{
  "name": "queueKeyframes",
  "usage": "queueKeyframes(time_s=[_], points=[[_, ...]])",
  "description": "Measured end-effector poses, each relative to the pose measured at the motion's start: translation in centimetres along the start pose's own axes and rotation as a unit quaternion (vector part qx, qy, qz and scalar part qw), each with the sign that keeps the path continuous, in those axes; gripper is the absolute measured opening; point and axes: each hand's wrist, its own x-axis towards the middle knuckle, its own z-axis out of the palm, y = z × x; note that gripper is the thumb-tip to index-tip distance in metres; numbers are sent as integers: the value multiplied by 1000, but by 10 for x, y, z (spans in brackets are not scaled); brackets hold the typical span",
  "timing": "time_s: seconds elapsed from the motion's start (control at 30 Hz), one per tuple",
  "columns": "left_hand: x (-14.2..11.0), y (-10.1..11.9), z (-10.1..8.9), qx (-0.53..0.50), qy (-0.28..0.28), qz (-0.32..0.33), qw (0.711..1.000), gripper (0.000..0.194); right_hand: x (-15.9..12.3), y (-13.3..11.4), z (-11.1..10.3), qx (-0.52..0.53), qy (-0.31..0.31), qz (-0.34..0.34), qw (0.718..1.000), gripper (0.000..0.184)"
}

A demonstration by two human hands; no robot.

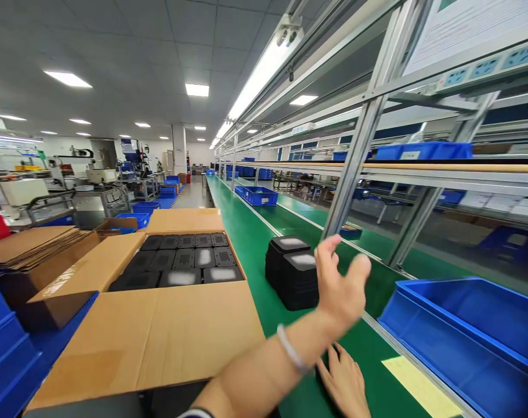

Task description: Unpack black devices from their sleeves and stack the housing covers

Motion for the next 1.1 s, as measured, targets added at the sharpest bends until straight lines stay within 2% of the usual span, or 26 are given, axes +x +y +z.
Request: queueKeyframes(time_s=[0.07,0.17,0.3,0.4,0.47,0.53,0.67,0.77,0.87,0.97,1.1], points=[[64,8,2,30,29,-16,999,44,-9,-7,8,-25,-16,-6,1000,57],[136,0,-26,81,26,-52,995,40,-12,-7,9,-46,-23,-13,999,74],[184,-34,-90,128,-26,-195,972,35,-10,-7,7,-57,-15,-6,998,80],[207,-71,-131,153,-87,-325,929,38,-5,-7,6,-49,-16,2,999,76],[219,-96,-146,163,-138,-390,896,38,-2,-7,6,-38,-19,12,999,74],[228,-121,-151,163,-188,-434,866,38,1,-5,5,-26,-20,21,999,73],[237,-165,-141,153,-263,-483,821,37,2,-3,4,8,-24,30,999,70],[235,-190,-131,144,-290,-491,809,37,1,-2,2,40,-21,36,998,67],[231,-203,-128,140,-300,-485,809,36,1,-4,0,83,-10,53,995,67],[225,-206,-127,141,-308,-479,810,36,-1,-5,-2,145,11,78,986,65],[212,-200,-121,151,-345,-478,794,36,-4,-2,-7,261,45,153,952,71]])
